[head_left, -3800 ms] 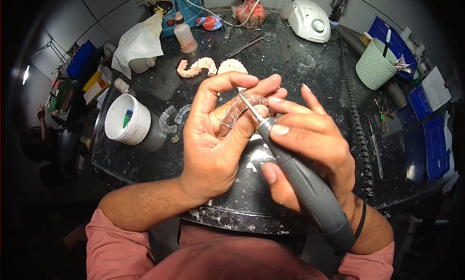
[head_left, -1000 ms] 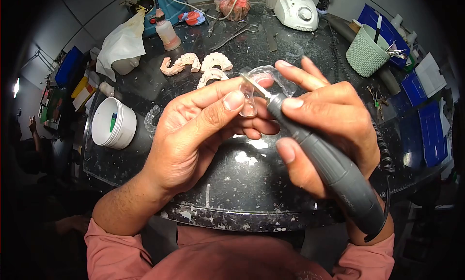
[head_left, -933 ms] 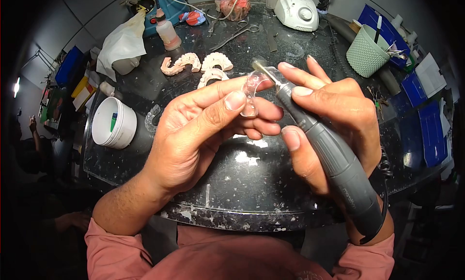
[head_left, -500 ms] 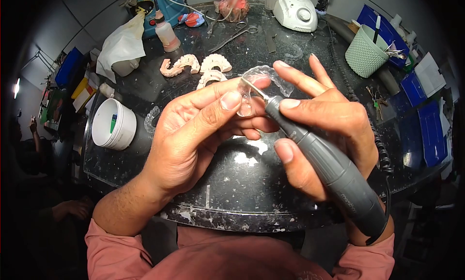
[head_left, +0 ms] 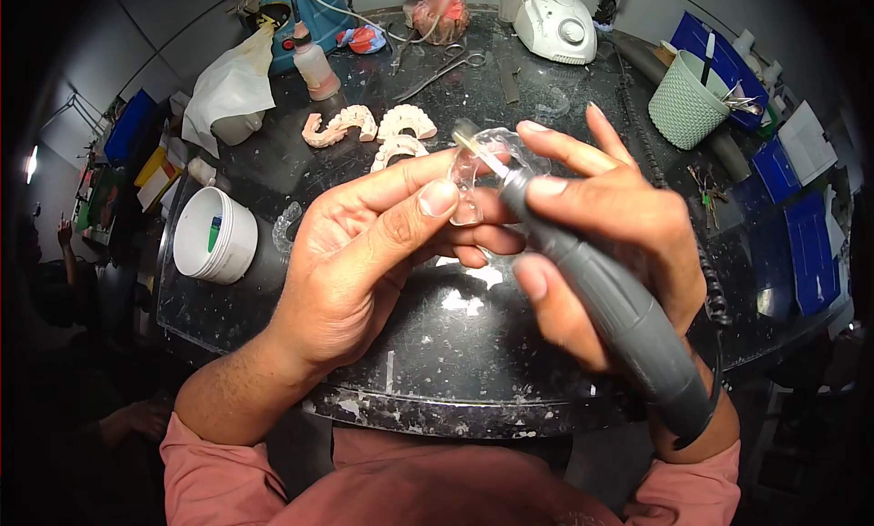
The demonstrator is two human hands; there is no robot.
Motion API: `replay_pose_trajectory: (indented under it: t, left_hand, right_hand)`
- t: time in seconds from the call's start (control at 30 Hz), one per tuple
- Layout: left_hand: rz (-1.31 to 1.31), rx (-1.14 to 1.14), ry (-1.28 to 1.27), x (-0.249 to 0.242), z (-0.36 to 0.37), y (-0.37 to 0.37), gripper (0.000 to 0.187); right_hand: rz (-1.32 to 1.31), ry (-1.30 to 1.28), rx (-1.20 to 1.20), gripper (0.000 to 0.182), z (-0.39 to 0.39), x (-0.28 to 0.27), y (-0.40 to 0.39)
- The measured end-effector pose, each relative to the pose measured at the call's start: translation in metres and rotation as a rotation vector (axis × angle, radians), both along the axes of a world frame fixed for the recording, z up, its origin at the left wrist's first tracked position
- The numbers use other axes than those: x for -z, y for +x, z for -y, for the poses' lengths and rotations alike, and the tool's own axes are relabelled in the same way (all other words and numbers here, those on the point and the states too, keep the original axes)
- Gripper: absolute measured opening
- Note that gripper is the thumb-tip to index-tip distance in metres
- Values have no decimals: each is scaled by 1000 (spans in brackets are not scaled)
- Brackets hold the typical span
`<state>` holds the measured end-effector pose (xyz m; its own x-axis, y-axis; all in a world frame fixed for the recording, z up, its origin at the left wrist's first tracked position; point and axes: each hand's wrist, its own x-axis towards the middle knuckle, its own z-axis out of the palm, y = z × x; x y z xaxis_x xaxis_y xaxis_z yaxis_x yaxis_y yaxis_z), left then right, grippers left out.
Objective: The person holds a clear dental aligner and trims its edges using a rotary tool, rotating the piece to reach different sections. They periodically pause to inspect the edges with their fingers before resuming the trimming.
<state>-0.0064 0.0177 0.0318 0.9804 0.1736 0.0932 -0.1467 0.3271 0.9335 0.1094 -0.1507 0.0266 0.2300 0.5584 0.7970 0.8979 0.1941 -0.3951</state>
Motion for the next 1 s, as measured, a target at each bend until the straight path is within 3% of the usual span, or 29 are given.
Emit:
replay_pose_trajectory:
  t: [0.4, 1.0]
  left_hand:
    - [37, 16, -23, 4, -3, 0, 44]
    - [100, -46, 143, 5, -5, 3, 41]
  right_hand:
    - [78, -27, -68, 40, 1, -5, 2]
    - [79, -45, -126, 38, 4, -5, 4]
